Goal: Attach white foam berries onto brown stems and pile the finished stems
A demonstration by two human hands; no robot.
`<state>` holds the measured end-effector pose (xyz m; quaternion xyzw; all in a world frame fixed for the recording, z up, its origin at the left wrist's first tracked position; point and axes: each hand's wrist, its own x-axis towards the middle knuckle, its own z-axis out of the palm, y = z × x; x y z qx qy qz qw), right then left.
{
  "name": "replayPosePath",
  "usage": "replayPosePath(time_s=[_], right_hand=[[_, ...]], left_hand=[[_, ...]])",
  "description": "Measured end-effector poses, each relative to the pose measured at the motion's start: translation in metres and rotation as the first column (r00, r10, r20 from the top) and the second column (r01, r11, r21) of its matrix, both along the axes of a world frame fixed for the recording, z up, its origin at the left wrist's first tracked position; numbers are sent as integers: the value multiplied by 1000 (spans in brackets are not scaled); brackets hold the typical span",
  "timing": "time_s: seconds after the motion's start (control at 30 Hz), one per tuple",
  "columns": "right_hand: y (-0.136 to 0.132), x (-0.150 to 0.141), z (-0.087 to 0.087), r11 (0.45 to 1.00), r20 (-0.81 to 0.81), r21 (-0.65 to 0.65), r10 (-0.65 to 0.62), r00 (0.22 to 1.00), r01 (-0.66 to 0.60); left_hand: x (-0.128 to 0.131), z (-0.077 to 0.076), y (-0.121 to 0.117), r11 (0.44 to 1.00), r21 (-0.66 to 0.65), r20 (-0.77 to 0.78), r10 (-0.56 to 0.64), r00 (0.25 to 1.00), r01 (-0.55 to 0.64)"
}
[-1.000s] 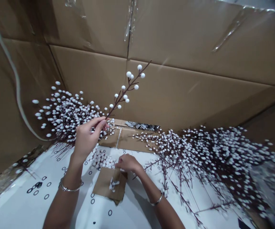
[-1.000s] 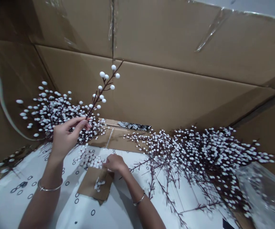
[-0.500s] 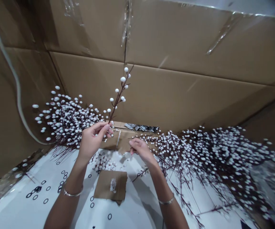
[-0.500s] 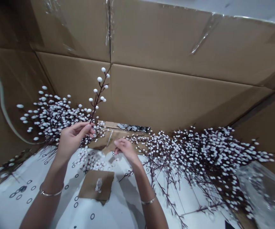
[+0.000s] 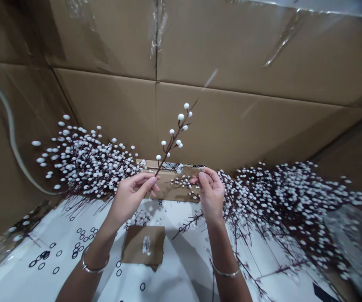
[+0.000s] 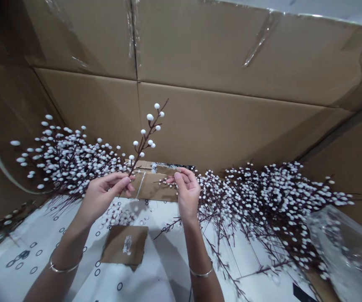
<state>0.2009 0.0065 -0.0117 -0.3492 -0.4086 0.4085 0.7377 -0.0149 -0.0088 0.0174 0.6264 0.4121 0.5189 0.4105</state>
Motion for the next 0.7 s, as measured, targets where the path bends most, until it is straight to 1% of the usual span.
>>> replayPosePath(time_s=[0.23, 0.43, 0.7], right_hand=[[-1, -1, -1, 1000, 42, 13, -15, 999, 15], [-2, -3, -2, 999, 149, 18, -37, 988, 34], [-2, -4, -2, 999, 200, 32, -37, 979, 32]], left_hand=[[0, -1, -2, 998, -34, -29, -44, 999, 43], [2, -1, -4, 996, -50, -26, -71, 997, 69], [2, -2, -2, 997, -45, -32, -68, 997, 67]])
